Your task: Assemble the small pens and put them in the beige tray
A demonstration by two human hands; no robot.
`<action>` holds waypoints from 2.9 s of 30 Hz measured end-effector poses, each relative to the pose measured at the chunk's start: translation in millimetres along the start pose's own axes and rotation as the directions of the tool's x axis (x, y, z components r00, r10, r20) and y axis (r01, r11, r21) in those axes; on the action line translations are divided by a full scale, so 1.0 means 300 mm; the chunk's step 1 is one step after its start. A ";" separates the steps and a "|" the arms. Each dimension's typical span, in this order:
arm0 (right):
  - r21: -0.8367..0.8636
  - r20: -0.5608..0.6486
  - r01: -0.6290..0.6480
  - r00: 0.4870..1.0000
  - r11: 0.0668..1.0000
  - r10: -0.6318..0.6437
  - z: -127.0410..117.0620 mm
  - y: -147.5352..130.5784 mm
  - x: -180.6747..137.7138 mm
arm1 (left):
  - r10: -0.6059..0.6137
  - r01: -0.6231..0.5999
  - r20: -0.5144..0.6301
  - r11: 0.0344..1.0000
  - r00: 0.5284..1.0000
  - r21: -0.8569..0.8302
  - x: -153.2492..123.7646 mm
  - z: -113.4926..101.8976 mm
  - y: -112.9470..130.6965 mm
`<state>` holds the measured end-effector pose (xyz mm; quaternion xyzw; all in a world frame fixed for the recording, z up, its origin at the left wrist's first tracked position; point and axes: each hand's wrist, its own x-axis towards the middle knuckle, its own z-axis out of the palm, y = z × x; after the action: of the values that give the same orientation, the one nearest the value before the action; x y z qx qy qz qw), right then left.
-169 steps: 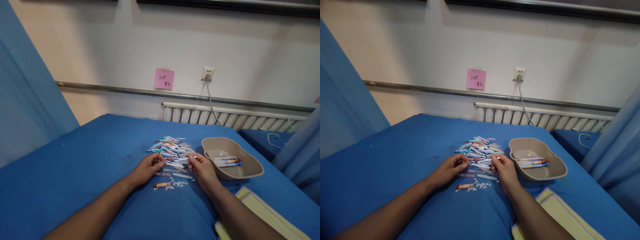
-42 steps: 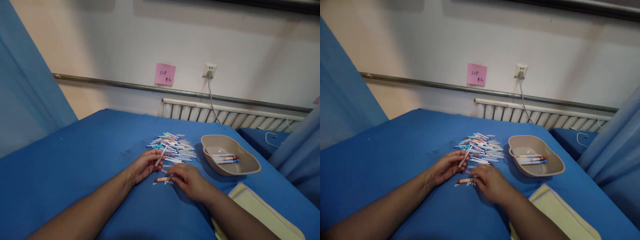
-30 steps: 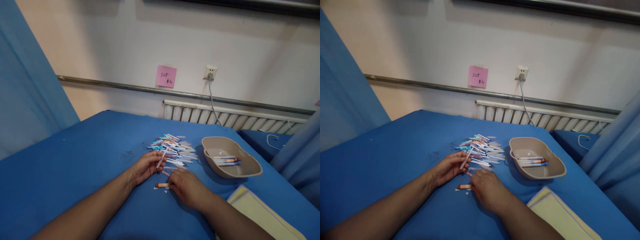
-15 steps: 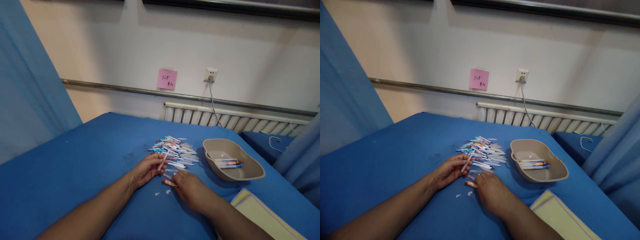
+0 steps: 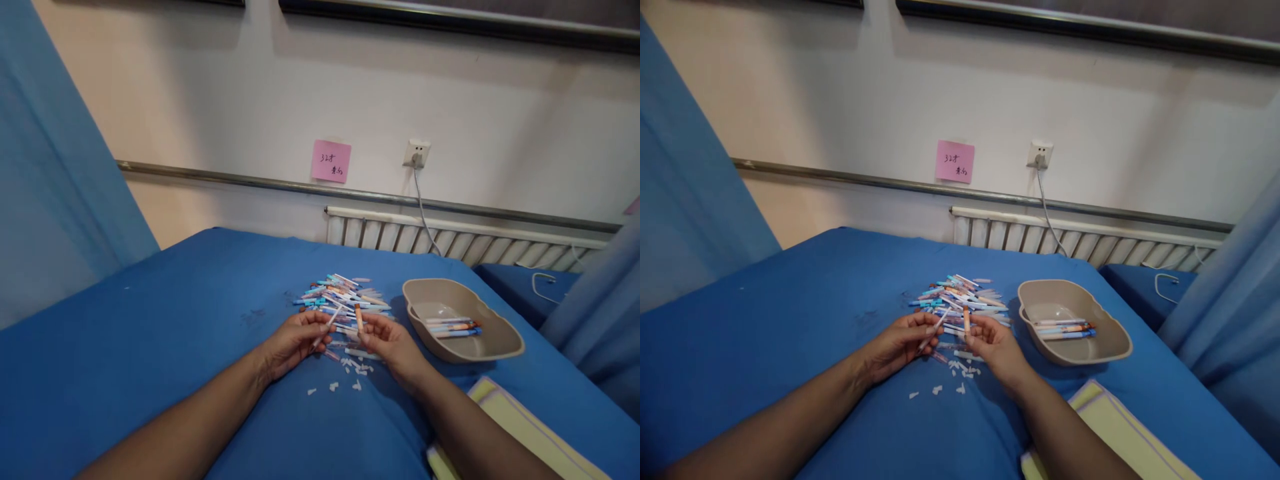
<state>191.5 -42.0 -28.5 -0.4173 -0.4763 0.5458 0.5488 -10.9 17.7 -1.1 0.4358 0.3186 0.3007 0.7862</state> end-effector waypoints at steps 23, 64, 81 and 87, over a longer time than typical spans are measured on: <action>-0.107 0.073 -0.038 0.996 0.994 0.046 -0.065 -0.056 -0.011 | 0.013 -0.013 -0.013 0.999 1.000 -0.031 0.006 -0.016 -0.004; -0.962 0.238 0.244 0.969 -0.123 0.061 0.248 -0.074 -0.001 | 0.082 -0.091 -0.070 0.986 0.994 -0.142 0.015 -0.067 0.015; 0.339 -0.278 0.032 0.958 0.940 0.067 0.026 -0.068 0.007 | 0.085 -0.083 0.010 0.926 0.996 0.367 -0.002 0.030 -0.032; 0.349 -0.223 0.016 0.972 0.937 0.067 0.028 -0.036 0.018 | 0.086 -0.069 -0.024 0.907 0.996 0.416 0.003 0.028 -0.030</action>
<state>185.1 -37.7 -16.0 -0.3804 -0.2994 0.5762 0.6585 -2.0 10.2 -5.8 0.5986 0.3740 0.2662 0.6565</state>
